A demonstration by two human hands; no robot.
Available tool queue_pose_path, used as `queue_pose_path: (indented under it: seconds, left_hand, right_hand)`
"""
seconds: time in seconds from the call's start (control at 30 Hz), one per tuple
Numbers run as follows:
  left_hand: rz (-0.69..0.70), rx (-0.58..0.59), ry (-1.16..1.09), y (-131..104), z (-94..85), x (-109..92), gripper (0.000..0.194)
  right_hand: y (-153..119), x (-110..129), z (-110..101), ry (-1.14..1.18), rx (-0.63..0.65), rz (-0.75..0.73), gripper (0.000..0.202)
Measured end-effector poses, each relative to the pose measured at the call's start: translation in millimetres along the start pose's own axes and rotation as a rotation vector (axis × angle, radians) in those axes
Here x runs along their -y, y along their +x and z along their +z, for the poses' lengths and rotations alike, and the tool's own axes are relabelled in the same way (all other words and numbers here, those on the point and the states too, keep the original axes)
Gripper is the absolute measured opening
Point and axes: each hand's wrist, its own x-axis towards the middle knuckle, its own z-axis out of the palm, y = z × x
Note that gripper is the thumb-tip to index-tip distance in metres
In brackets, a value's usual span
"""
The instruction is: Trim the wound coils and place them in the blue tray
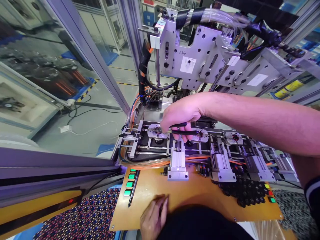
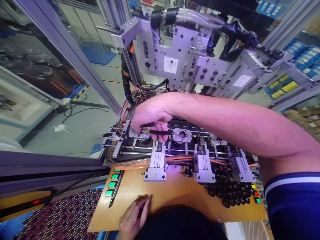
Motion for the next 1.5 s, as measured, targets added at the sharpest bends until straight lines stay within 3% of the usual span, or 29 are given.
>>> queue_pose_path:
  seconds: [0.13,0.33,0.53,0.63,0.73,0.83,0.93,1.1,1.3,1.5]
  left_hand:
    - [0.010,-0.001,-0.014,-2,0.5,2,0.007]
    - [0.016,-0.004,-0.025,-4,2.8,4,0.005]
    - [0.045,0.037,-0.037,2,-6.9,0,0.014]
    - [0.069,0.032,-0.029,23,-18.9,7,0.017]
    - [0.087,-0.024,0.019,62,-28.8,17,0.014]
    - [0.070,-0.072,0.020,101,-31.0,19,0.012]
    - [0.040,-0.044,-0.017,113,-25.6,8,0.020]
    - [-0.074,-0.018,-0.059,74,-14.8,-10,0.032]
    - [-0.171,0.034,-0.051,21,-9.1,-9,0.033]
    - [-0.194,0.030,-0.041,9,-4.2,-4,0.033]
  right_hand:
    - [1,5,8,0.057,-0.060,0.023,0.021]
    - [-37,-2,14,0.105,-0.116,-0.237,0.016]
    - [-87,-58,-5,0.080,-0.117,-0.010,0.018]
    - [-94,-95,-2,0.109,-0.119,0.060,0.019]
    - [-91,-121,8,0.141,-0.105,0.053,0.018]
    - [-84,-135,16,0.160,-0.084,0.016,0.018]
    - [-78,-141,20,0.174,-0.064,-0.005,0.018]
    - [-68,-144,19,0.173,-0.065,-0.036,0.018]
    - [-65,-140,18,0.187,-0.073,-0.014,0.015]
    - [-71,-132,20,0.147,-0.072,0.012,0.016]
